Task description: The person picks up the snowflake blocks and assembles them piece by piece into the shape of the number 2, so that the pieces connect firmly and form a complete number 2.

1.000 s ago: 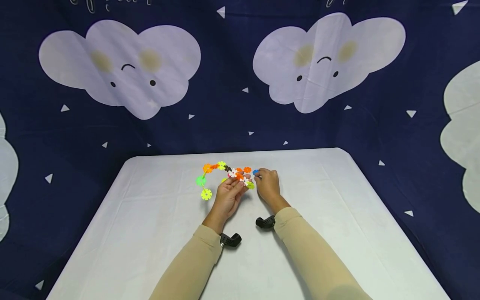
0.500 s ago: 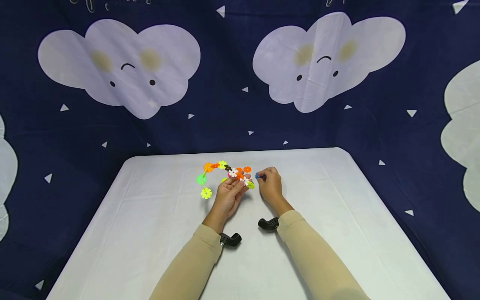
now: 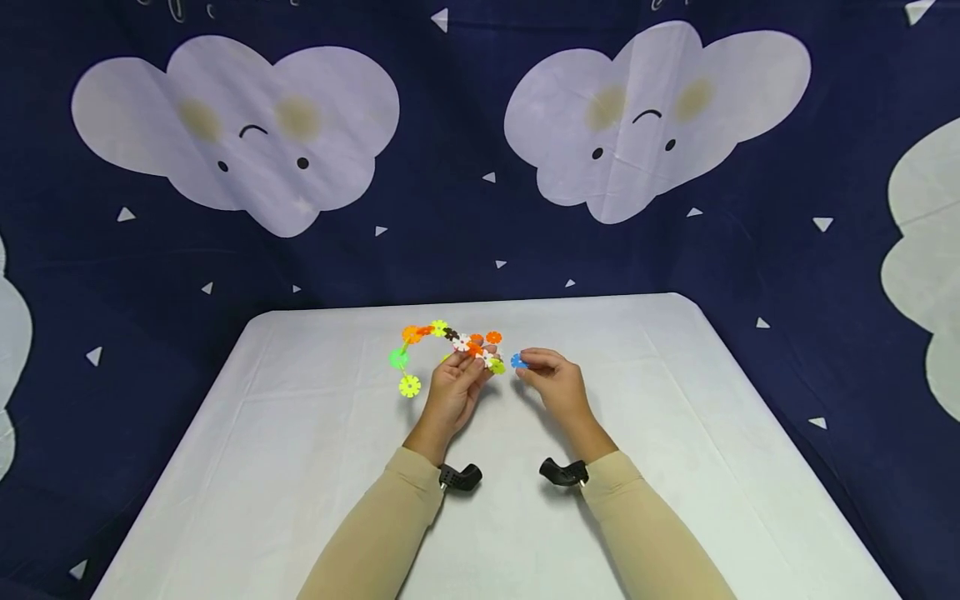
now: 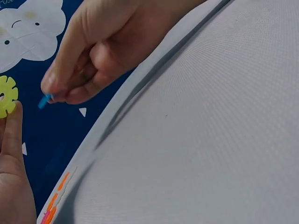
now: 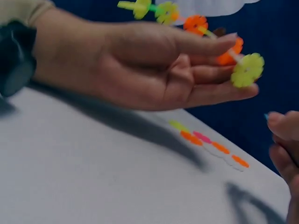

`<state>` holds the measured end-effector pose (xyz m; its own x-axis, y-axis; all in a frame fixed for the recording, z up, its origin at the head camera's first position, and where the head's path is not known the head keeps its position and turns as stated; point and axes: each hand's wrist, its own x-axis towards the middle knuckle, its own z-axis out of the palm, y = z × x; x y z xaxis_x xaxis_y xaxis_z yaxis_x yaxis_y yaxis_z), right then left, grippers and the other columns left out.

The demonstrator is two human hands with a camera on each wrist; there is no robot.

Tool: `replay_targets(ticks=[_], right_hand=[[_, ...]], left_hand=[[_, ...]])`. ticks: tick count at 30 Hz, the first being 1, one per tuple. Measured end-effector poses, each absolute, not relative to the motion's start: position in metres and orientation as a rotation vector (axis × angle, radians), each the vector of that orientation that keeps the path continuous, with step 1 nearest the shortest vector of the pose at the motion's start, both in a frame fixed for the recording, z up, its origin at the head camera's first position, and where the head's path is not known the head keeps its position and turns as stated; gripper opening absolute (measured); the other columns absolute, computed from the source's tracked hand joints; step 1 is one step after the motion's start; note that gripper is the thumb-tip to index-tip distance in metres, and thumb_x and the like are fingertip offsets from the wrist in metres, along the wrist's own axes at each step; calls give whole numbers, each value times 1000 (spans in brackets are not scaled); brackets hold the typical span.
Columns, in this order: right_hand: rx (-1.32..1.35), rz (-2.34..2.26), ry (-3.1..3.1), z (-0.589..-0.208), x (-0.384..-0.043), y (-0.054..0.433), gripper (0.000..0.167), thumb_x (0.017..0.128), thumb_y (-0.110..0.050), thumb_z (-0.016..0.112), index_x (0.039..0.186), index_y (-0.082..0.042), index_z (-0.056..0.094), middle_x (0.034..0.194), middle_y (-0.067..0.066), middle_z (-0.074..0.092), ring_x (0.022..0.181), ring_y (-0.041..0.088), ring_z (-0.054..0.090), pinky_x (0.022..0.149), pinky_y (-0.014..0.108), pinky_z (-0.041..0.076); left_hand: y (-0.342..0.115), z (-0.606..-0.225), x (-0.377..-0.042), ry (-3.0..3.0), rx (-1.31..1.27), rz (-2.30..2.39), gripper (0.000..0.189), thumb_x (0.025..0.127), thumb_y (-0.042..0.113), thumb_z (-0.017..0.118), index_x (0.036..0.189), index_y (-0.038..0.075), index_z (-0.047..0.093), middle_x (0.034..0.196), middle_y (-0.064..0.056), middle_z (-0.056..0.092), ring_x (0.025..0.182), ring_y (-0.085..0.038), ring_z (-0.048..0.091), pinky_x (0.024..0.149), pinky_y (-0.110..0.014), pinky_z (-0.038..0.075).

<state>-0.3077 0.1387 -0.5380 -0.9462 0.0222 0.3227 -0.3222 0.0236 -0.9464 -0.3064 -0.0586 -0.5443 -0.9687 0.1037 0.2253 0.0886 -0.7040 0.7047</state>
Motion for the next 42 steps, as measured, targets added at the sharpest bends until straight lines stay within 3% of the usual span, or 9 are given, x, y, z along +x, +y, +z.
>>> replay_targets(ticks=[3,9,16,23,31,34,39,42], right_hand=[[312,2166,-1996,-536,-299,141,28,88,11,81,115,13,74,129,24,67,104,25,69,86,26,61],[303,2343,-1929,-535,-291,140,28,89,11,79,116,15,72,128,21,69,110,22,71,91,30,60],[337,2396,-1890,-537,-285,134,28,90,12,77,117,16,70,129,21,70,113,25,70,94,33,59],[361,2414,-1854,-537,-282,129,29,90,14,77,117,17,69,129,23,69,111,24,71,95,35,59],[399,2419,-1819,-537,-281,125,30,90,17,74,119,19,67,129,23,68,108,22,71,95,33,59],[424,2419,-1804,-538,-281,124,31,90,20,72,120,21,66,130,23,68,108,22,70,95,33,59],[442,2428,-1772,-539,-281,125,32,89,21,72,120,23,64,130,27,66,108,22,70,94,32,59],[443,2435,-1758,-539,-280,124,32,89,21,72,119,24,63,130,29,65,107,22,70,93,31,59]], left_hand=[[-59,-544,-307,1180,378,2891,44,104,-14,53,143,-25,36,123,-22,70,114,-25,69,99,-37,57],[-59,-544,-307,1169,356,2912,43,105,-15,51,143,-25,36,121,-19,71,113,-24,70,98,-36,58],[-59,-545,-307,1170,381,2912,29,104,-14,53,133,-12,55,121,-20,71,115,-27,69,101,-39,56],[-60,-545,-308,1165,414,2904,32,105,-13,54,136,-16,51,123,-21,71,116,-27,69,102,-39,55],[-60,-544,-307,1159,413,2911,26,105,-13,53,127,-4,63,121,-19,72,116,-26,69,100,-38,56],[-60,-544,-307,1166,414,2911,28,105,-13,53,133,-11,57,121,-18,71,116,-26,69,100,-38,56],[-60,-544,-307,1177,433,2900,44,106,-12,51,144,-27,34,121,-17,71,116,-25,68,101,-38,56],[-60,-544,-307,1174,429,2904,41,106,-12,51,142,-25,37,121,-18,71,116,-25,69,101,-38,55]])
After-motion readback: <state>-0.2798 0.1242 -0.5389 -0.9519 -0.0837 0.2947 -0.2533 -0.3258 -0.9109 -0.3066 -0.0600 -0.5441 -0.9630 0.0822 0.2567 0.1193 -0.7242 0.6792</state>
